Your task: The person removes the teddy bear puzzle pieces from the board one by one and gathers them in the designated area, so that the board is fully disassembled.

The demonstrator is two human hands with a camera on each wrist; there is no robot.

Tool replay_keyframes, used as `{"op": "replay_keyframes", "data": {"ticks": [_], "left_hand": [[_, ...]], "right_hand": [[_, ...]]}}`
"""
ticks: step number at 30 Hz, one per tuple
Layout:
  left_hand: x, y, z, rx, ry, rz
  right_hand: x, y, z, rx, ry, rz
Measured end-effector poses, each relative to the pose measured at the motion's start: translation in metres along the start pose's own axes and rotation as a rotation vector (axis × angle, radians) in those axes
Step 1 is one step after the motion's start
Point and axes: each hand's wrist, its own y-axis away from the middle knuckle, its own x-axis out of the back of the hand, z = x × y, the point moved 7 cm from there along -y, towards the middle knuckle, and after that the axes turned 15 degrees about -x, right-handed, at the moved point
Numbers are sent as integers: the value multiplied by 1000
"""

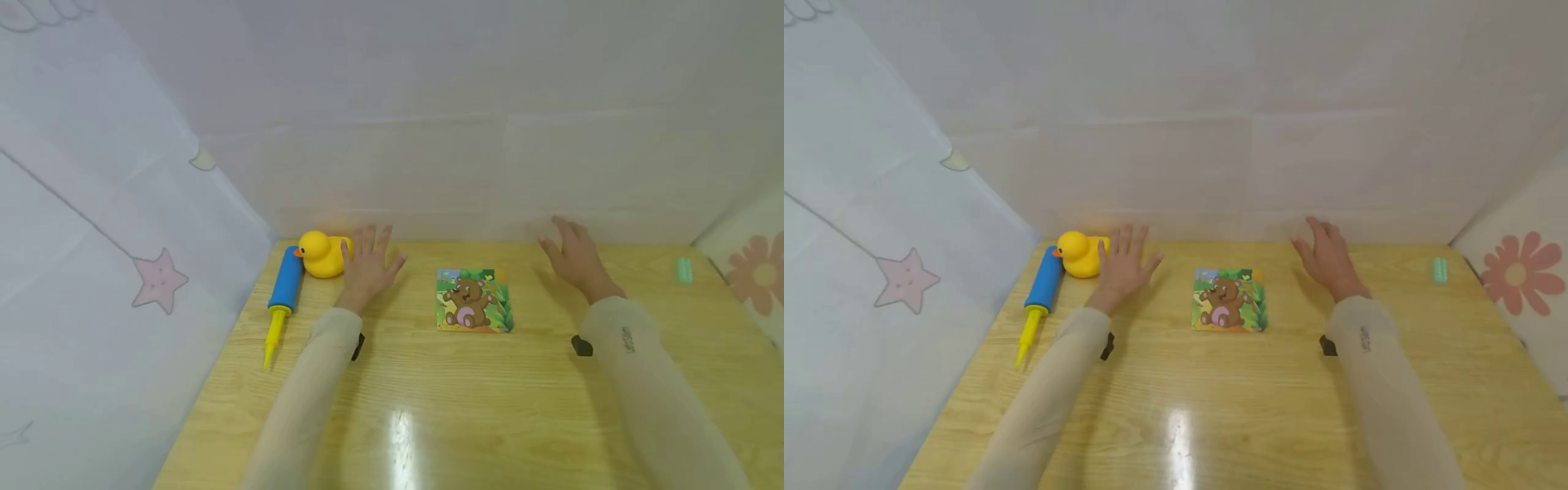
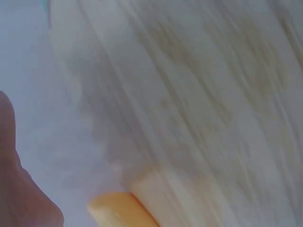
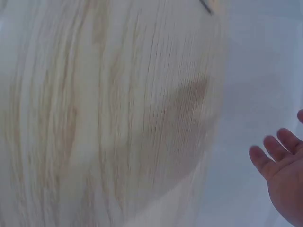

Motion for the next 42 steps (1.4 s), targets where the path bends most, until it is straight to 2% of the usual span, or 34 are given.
{"op": "replay_keyframes", "data": {"ticks": [6, 9, 16, 21, 23, 27, 35, 42], "left_hand": [[11, -3, 40, -89, 42, 0], [13, -3, 55, -109, 70, -16], [3, -4, 87, -137, 45, -95], [-8, -1, 112, -203, 50, -147], [-13, 4, 118, -222, 39, -166], [-20, 11, 127, -239, 69, -188], [-22, 8, 145, -260, 91, -229], [-32, 9, 153, -262, 184, -281]], "right_hand": [[-9, 8, -6, -69, -61, -67], [-17, 11, -8, -86, -68, -102], [-32, 14, -12, -87, -94, -165], [-52, 20, -14, -158, -223, -292], [-64, 24, -15, -180, -267, -331], [-77, 29, -17, -202, -277, -345], [-81, 28, -18, -218, -218, -317], [-86, 29, -19, -242, -221, -343]]}}
